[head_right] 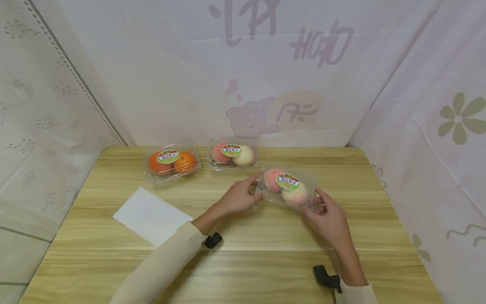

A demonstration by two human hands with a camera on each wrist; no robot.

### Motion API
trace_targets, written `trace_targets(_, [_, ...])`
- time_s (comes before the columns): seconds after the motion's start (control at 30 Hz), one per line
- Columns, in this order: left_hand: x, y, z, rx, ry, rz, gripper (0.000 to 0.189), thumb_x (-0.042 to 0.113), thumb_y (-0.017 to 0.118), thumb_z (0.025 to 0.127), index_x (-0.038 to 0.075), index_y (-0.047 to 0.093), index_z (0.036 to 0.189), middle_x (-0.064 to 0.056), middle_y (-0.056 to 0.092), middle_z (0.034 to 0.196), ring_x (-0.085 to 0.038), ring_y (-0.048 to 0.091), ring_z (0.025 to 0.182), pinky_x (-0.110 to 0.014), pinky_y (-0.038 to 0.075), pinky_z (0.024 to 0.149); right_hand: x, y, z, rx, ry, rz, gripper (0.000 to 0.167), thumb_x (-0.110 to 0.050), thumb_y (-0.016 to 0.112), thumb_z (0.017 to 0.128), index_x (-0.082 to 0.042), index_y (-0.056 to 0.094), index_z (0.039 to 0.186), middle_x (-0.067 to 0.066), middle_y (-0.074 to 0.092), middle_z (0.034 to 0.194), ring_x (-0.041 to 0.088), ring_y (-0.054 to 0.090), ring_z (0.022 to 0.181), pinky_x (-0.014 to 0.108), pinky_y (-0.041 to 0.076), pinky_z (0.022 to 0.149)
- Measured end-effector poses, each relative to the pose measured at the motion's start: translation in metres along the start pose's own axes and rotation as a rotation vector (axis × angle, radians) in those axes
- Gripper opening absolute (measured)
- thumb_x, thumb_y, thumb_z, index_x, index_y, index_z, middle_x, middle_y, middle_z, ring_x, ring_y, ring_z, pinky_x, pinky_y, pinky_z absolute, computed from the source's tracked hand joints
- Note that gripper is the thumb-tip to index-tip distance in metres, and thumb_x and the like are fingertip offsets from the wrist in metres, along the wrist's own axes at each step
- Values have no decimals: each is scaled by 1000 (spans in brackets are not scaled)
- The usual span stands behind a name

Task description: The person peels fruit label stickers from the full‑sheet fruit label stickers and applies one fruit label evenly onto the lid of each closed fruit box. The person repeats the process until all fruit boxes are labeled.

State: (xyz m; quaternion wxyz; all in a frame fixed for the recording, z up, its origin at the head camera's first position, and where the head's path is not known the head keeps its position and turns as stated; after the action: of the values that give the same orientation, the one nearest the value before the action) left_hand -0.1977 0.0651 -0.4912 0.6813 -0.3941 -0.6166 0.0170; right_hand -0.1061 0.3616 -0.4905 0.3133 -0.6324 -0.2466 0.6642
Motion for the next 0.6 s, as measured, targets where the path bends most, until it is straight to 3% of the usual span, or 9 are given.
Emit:
trace_targets(0.1, [-2,3,7,7,-8,-40,78,30,69,106,25,33,174,-18,63,154,-15,71,87,-33,54,77,3,0,6,-7,30,34,74,-21,81,102,1,47,163,30,68,128,13,66,92,26,58,63])
trace_targets(0.2, [-3,5,13,8,-21,-99,77,30,68,107,29,31,176,-17,64,154,-16,74,90,-32,54,77,6,0,11,-17,62,74,75,-22,79,104,0,43,166,31,65,132,4,64,90,26,60,63])
trace_targets(0.33, [-3,8,21,-9,-42,-163,76,28,64,111,32,26,177,-18,66,150,-12,62,62,-27,47,58,9,1,17,-13,79,106,75,-23,77,106,-1,41,168,32,63,135,-1,63,90,27,61,63])
trace_targets(0.43, [-3,9,26,-16,-52,-182,75,27,61,112,33,24,177,-18,63,153,-12,54,55,-23,40,50,11,1,22,2,82,98,75,-27,76,106,-3,41,168,31,63,135,0,62,92,26,60,64])
trace_targets(0.6, [-3,9,33,-4,-45,-220,73,25,59,112,32,25,177,-21,52,164,-20,73,76,-26,46,58,13,1,30,2,97,96,78,-33,76,107,-5,39,170,29,63,137,1,64,91,25,60,66])
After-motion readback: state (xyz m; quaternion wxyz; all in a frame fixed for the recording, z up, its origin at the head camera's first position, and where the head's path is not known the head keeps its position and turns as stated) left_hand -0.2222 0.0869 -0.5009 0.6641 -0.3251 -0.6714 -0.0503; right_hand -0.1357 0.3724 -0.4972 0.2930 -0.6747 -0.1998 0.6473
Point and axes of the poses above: each hand's wrist, its own z-axis towards the middle knuckle, its own y-axis out of the palm, x = y × z, the point moved 1 cm from there along z, towards the middle knuckle
